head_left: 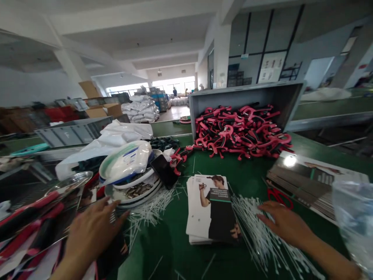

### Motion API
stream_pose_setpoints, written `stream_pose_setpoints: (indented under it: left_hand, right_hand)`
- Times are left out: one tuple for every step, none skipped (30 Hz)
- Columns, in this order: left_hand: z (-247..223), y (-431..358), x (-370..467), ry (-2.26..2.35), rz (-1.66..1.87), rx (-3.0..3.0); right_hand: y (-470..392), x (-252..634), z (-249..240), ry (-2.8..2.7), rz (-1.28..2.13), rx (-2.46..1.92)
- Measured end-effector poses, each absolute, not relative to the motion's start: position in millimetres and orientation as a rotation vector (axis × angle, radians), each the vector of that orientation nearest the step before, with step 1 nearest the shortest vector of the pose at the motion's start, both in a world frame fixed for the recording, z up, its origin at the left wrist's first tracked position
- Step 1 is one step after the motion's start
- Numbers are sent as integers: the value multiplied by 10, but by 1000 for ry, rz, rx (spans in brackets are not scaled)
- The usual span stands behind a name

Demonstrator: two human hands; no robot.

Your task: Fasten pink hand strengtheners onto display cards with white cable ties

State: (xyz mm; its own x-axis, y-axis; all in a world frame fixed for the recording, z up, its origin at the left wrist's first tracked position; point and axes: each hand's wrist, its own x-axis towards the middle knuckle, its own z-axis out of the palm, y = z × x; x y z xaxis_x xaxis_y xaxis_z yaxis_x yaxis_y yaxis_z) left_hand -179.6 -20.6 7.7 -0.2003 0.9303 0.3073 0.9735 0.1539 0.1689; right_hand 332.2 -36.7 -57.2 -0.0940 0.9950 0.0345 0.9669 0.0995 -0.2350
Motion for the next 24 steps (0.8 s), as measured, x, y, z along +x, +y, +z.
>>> stream_pose_setpoints:
  left_hand:
    - [26, -185, -1494, -2252, -524, -2123]
    - [-31, -162, -1195, -2300, -588, -2303]
    - [-92, -134, -916, -2377, -634, -2457]
    - [-155, -99, -672, -2434, -665, -2556]
    - [-216, -58, -474, -2465, -663, -2602]
    - [-274, -11, -326, -2476, -652, -2630]
    - [-326, 38, -227, -2486, -638, -2667]
    - [-370, 87, -172, -2479, -662, -2685]
    - [-405, 132, -151, -2465, -699, -2705]
    - [-431, 172, -154, -2444, -743, -2732]
    - [-448, 205, -171, -2421, -795, -2755]
    - [-458, 232, -192, -2402, -841, -2779]
    - [-462, 252, -211, -2392, -881, -2799]
    - [-462, 265, -226, -2402, -919, -2806]
    - [-460, 272, -237, -2431, -966, -2805]
    - [-455, 271, -244, -2498, -1036, -2800]
    - [-449, 263, -250, -2591, -1121, -2796]
    - [-441, 248, -257, -2691, -1210, -2794]
    - [-430, 227, -265, -2802, -1302, -2792]
    - [-417, 201, -273, -2916, -1393, -2786]
    - [-402, 171, -280, -3023, -1475, -2775]
    - [-387, 141, -281, -3114, -1534, -2763]
    - [-373, 112, -275, -3195, -1569, -2748]
    - [-361, 88, -260, -3271, -1602, -2719]
  right_hand:
    - [-331, 3232, -541, -2214, 189, -2044]
    - [-296, 3158, -516, -2238, 159, -2109]
    - [-264, 3102, -497, -2250, 137, -2169]
    - [-235, 3064, -482, -2253, 122, -2215]
    - [-212, 3043, -471, -2252, 114, -2244]
    - [-194, 3038, -465, -2252, 107, -2259]
    - [-180, 3049, -461, -2249, 108, -2256]
    - [-169, 3072, -460, -2237, 120, -2241]
    - [-160, 3105, -460, -2211, 144, -2216]
    - [-151, 3143, -460, -2172, 179, -2186]
    - [-140, 3184, -459, -2119, 227, -2150]
    - [-127, 3222, -456, -2057, 290, -2108]
    - [-113, 3257, -451, -1979, 375, -2064]
    - [-98, 3285, -444, -1892, 467, -2026]
    - [-85, 3305, -435, -1802, 556, -1993]
    - [-74, 3317, -424, -1716, 629, -1966]
    - [-68, 3321, -413, -1649, 676, -1948]
    - [-67, 3318, -400, -1592, 718, -1936]
    - [-72, 3307, -387, -1534, 772, -1925]
    - [-83, 3291, -376, -1466, 851, -1898]
    - [-99, 3269, -366, -1377, 957, -1848]
    - [-117, 3243, -359, -1279, 1074, -1782]
    - [-135, 3214, -356, -1186, 1184, -1707]
    - [-154, 3181, -357, -1113, 1271, -1634]
